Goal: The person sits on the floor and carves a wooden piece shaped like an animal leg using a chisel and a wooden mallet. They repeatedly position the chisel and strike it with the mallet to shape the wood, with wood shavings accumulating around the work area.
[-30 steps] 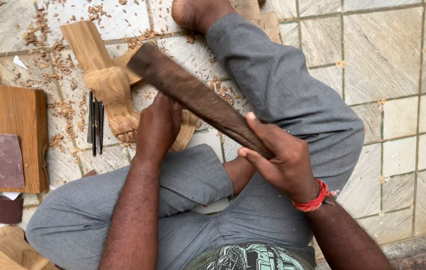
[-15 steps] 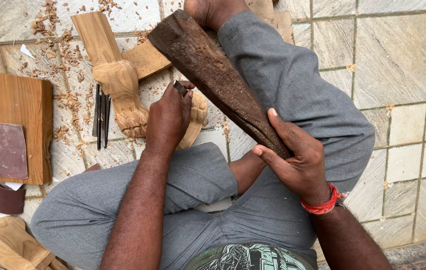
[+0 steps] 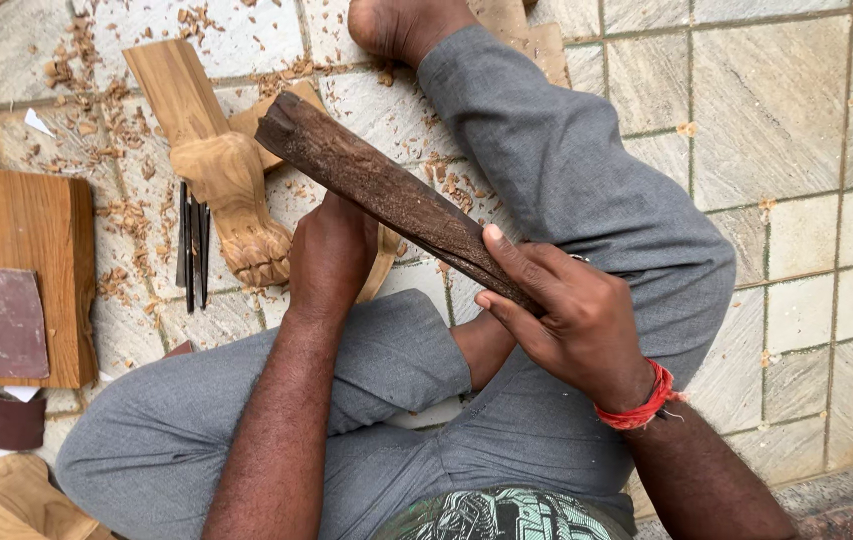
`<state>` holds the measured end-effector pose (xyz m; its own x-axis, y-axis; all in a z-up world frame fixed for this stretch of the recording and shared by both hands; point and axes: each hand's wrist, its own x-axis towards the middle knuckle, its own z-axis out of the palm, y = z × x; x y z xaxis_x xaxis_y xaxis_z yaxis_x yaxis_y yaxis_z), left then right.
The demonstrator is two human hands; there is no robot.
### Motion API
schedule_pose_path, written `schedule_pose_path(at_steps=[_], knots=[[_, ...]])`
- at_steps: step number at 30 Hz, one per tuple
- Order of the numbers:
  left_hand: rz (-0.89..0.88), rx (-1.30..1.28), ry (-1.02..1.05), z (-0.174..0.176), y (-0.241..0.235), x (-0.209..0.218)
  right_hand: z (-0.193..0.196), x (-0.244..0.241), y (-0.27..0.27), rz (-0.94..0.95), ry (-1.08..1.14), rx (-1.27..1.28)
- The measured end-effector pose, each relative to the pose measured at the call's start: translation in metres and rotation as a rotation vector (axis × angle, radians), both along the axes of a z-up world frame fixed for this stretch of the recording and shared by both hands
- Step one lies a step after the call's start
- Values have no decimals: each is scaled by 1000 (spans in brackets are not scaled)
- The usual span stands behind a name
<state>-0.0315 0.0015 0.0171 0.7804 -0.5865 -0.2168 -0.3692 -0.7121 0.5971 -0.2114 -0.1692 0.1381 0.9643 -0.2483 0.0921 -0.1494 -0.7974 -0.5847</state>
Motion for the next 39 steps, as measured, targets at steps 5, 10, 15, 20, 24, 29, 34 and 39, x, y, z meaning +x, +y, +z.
schedule_pose_path(at_steps=[5, 10, 15, 20, 24, 29, 34, 39], knots=[[-24, -5, 5, 0, -1, -1, 7, 1, 1, -23, -68, 71], [-35, -1, -5, -1, -4, 1, 12, 2, -3, -44, 28, 44], [-10, -13, 92, 2, -4, 3, 10, 2, -2, -44, 9, 100], [72, -150, 175, 10, -6, 19, 2, -3, 1, -141, 14, 223], [96, -174, 210, 16, 0, 19, -6, -8, 3, -130, -30, 288], [66, -211, 127, 17, 3, 12, -11, -16, 2, -149, 28, 303], [13, -174, 80, 18, 2, 11, -7, -19, 0, -116, -12, 296], [47, -96, 176, 13, 2, 9, -5, -20, 2, -95, -70, 345]])
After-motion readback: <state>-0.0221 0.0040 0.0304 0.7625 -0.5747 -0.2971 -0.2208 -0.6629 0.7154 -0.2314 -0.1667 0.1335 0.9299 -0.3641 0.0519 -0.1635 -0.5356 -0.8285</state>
